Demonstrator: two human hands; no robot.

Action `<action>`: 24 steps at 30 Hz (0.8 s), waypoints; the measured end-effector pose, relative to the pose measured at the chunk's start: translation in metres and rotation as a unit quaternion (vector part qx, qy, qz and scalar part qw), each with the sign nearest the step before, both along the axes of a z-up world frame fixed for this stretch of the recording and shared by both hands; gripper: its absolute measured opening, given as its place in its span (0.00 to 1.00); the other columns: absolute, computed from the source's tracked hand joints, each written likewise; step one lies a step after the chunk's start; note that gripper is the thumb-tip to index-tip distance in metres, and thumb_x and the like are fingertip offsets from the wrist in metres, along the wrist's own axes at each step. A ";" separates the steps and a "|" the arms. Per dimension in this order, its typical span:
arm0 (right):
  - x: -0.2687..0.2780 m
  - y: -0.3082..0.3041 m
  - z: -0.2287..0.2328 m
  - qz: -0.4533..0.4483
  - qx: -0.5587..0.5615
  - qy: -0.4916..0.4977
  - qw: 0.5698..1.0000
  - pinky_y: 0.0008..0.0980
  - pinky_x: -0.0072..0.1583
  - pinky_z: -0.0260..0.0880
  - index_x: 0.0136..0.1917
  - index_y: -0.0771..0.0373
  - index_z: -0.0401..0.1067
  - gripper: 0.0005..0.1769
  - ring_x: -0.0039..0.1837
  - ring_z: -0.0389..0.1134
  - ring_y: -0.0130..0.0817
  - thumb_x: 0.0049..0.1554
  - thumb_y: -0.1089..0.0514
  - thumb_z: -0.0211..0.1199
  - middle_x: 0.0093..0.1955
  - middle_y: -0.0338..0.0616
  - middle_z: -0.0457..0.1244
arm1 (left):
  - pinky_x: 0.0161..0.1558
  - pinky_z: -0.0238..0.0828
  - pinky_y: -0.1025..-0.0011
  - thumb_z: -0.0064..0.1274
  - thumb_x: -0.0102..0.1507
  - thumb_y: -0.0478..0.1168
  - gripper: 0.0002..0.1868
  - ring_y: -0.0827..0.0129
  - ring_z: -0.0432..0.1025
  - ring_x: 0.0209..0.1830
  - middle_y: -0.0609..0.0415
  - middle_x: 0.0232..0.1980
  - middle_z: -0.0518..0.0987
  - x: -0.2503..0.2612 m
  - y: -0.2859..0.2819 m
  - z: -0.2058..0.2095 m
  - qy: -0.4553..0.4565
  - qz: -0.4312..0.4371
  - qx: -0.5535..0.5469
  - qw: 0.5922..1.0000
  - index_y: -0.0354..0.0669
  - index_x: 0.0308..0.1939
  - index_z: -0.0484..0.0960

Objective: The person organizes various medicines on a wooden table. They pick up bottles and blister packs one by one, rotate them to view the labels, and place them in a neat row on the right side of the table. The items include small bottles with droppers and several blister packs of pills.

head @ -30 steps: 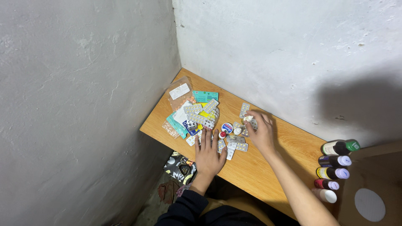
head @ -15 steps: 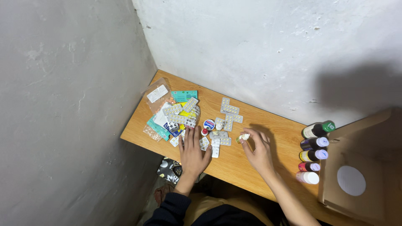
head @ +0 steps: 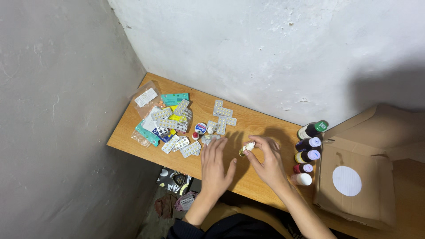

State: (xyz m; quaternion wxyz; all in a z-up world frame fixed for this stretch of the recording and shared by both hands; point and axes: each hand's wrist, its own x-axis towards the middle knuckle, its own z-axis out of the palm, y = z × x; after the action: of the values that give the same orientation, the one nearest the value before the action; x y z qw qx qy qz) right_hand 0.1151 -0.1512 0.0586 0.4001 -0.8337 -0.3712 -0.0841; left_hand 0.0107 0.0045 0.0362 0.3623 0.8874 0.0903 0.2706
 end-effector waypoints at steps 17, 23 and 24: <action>0.004 -0.052 0.062 -0.016 0.072 0.132 0.988 0.31 0.58 0.74 0.65 0.65 0.68 0.18 0.60 0.74 0.36 0.64 0.58 0.58 0.62 0.53 0.67 | 0.76 0.41 0.43 0.62 0.61 0.42 0.36 0.60 0.75 0.58 0.52 0.50 0.83 0.021 -0.065 0.079 -0.047 -0.093 -0.053 0.993 0.41 0.73 0.69; -0.006 -0.066 0.082 0.006 0.103 0.138 0.985 0.32 0.62 0.73 0.71 0.64 0.68 0.22 0.65 0.72 0.36 0.65 0.60 0.55 0.66 0.52 0.68 | 0.77 0.42 0.43 0.63 0.61 0.43 0.34 0.59 0.74 0.60 0.53 0.54 0.83 0.025 -0.073 0.102 -0.094 -0.084 -0.051 0.991 0.45 0.71 0.71; -0.007 -0.068 0.082 0.011 0.107 0.139 0.984 0.32 0.63 0.73 0.72 0.65 0.68 0.22 0.66 0.72 0.37 0.65 0.60 0.55 0.67 0.52 0.67 | 0.77 0.42 0.42 0.63 0.61 0.43 0.33 0.60 0.74 0.60 0.53 0.54 0.83 0.025 -0.075 0.103 -0.099 -0.083 -0.053 0.990 0.46 0.71 0.72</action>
State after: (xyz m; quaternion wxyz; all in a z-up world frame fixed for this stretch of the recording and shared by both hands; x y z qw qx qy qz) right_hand 0.1081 -0.2194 0.1404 0.5356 -0.7857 -0.3097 -0.0025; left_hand 0.0354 -0.0701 0.1388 0.4373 0.8402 -0.0061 0.3206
